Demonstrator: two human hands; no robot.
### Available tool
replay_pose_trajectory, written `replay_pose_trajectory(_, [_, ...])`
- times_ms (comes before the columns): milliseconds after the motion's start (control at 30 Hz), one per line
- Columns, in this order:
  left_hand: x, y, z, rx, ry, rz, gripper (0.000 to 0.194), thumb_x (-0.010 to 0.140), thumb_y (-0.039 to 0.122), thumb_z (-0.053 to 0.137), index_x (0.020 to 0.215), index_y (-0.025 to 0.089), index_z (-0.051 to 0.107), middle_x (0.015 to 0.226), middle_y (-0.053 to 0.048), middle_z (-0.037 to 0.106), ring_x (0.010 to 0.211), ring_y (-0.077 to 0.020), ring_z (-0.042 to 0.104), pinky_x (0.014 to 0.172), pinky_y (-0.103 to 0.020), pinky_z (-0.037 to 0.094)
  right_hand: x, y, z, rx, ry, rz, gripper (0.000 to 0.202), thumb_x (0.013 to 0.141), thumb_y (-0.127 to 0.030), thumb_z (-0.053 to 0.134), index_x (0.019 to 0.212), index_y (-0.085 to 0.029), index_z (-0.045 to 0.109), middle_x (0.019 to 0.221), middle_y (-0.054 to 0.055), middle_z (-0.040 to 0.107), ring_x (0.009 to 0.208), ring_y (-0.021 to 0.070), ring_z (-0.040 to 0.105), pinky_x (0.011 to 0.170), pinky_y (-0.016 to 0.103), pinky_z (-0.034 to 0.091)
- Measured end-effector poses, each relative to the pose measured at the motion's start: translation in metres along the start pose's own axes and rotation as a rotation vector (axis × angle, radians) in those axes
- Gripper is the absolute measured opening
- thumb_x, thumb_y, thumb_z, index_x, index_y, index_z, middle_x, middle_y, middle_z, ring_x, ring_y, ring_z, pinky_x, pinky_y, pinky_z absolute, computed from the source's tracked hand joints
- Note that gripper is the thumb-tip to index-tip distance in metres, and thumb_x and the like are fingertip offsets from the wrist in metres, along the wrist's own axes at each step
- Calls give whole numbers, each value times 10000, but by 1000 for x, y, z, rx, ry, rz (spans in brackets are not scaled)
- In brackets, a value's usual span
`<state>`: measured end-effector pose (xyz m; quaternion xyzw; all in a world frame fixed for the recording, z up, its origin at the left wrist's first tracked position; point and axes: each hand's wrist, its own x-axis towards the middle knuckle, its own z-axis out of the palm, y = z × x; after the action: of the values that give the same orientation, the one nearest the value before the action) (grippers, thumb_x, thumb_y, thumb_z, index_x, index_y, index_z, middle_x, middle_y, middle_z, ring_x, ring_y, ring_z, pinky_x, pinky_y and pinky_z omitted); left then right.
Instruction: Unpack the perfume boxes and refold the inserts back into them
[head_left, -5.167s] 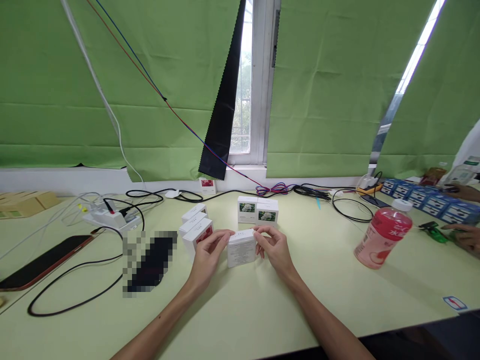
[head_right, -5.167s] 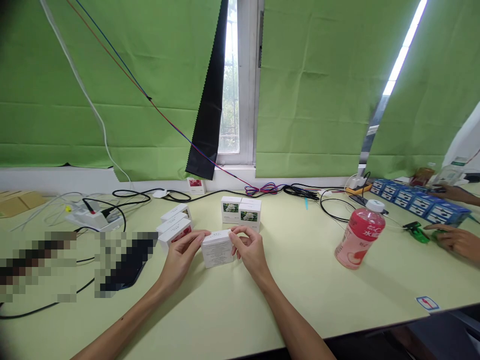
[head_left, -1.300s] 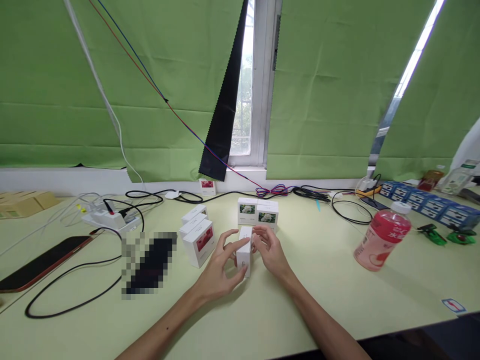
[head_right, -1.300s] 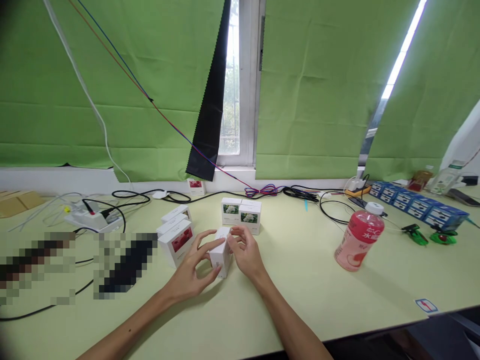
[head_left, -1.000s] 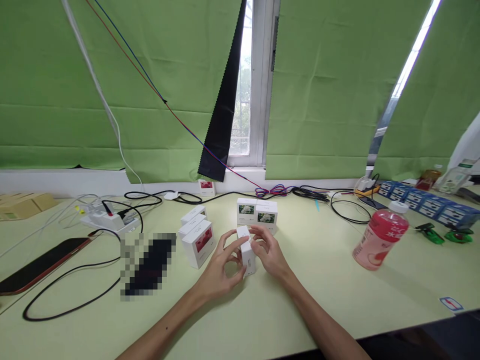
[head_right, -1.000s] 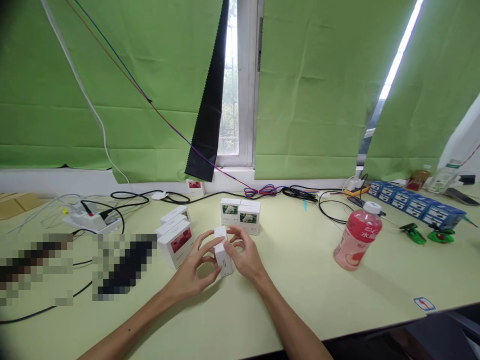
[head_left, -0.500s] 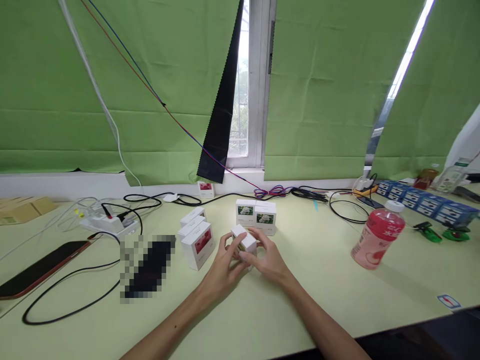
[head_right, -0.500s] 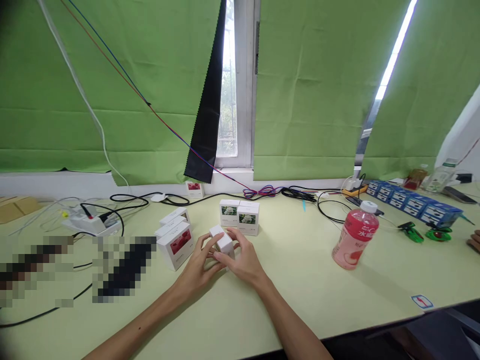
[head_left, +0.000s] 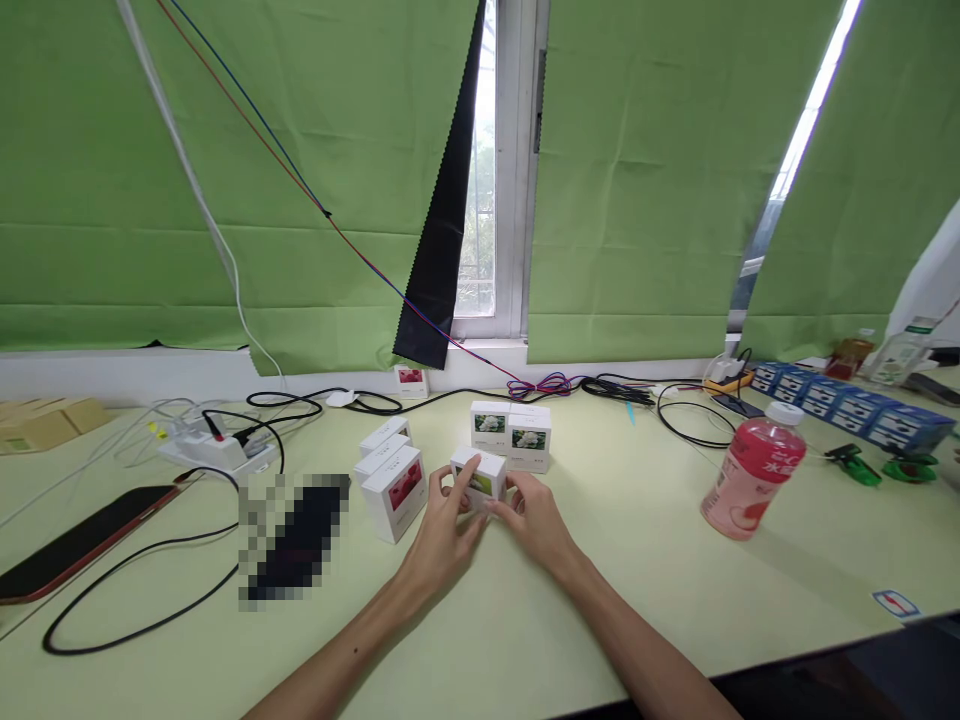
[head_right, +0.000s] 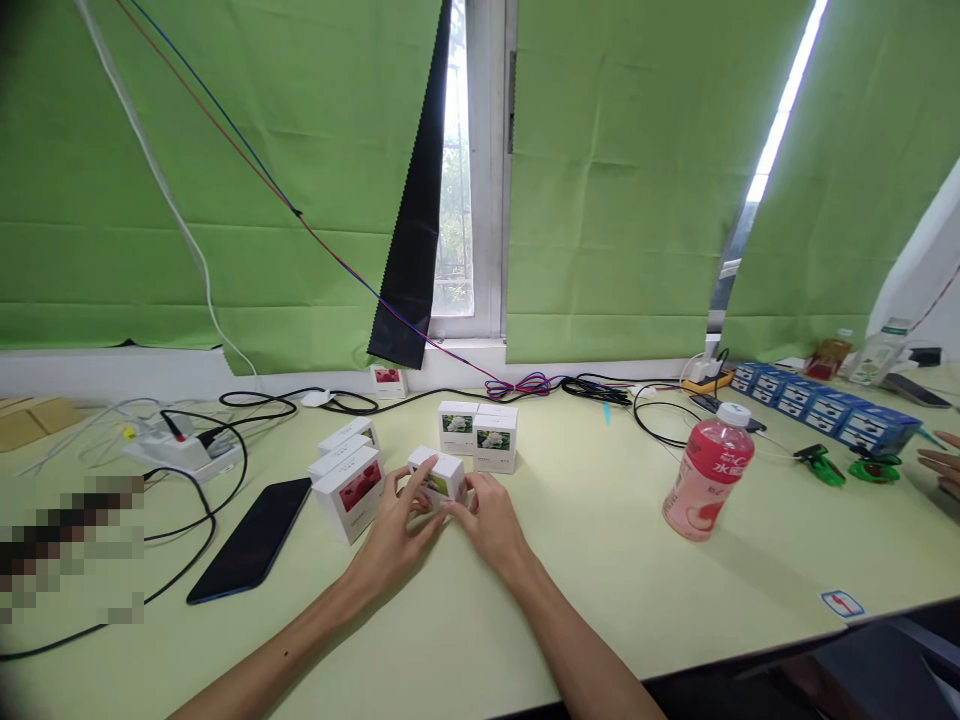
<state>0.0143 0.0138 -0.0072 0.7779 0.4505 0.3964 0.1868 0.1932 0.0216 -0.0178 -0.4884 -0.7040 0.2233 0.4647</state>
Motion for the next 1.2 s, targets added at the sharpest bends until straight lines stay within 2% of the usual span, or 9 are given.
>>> replay_pose_trajectory(233, [0, -2, -1, -16, -8, 0, 754, 880, 246, 559, 1519, 438, 209, 1347, -73, 315, 901, -121, 602, 934, -397, 562, 2, 6, 9, 206, 19, 40, 214, 821, -245, 650, 1020, -177, 616, 973, 62, 684, 702, 170, 657, 610, 278, 545])
replay_pose_trajectory(500, [2, -2, -4, -66, -59, -85, 839, 860, 290, 598, 1540, 440, 129, 1479, -77, 254, 1061, -194, 619, 993, -441, 538, 4, 17, 15, 220, 77, 31, 421, 802, -197, 601, 1220, -164, 564, 1060, 111, 676, 751, 185, 689, 724, 354, 610])
replay_pose_trajectory(600, [4, -4, -3, -111, -64, -60, 859, 845, 269, 613, 1541, 418, 133, 1532, -81, 216, 1152, -224, 587, 1060, -477, 483, 6, 21, 18, 248, 103, 39, 473, 799, -191, 582, 1268, -150, 541, 1117, 140, 668, 801, 199, 712, 769, 372, 620])
replay_pose_trajectory(733, [7, -8, 0, -185, -23, -42, 870, 818, 249, 640, 1521, 347, 137, 1508, -102, 308, 1277, -252, 503, 1124, -504, 411, 7, 19, 21, 276, 106, 66, 495, 789, -190, 569, 1279, -130, 533, 1164, 166, 663, 904, 225, 718, 828, 392, 618])
replay_pose_trajectory(833, [11, -12, 3, -228, -28, -54, 804, 805, 236, 640, 1470, 299, 191, 1476, -120, 364, 1342, -261, 449, 1147, -511, 377, 7, 17, 21, 269, 91, 83, 540, 762, -189, 596, 1295, -146, 526, 1234, 159, 646, 1030, 245, 691, 871, 395, 608])
replay_pose_trajectory(1000, [14, -19, 5, -229, -74, -42, 721, 803, 247, 630, 1429, 268, 274, 1584, -130, 204, 1388, -265, 409, 1156, -476, 377, 6, 13, 20, 247, 62, 125, 622, 742, -190, 621, 1350, -155, 493, 1250, 152, 649, 1087, 259, 669, 885, 411, 602])
replay_pose_trajectory(1200, [15, -29, 4, -165, -143, -80, 754, 822, 318, 630, 1494, 249, 297, 1637, -115, 140, 1463, -295, 306, 1172, -450, 352, 6, 9, 18, 241, 20, 161, 681, 753, -185, 609, 1405, -93, 437, 1358, 204, 574, 1188, 270, 624, 939, 405, 574])
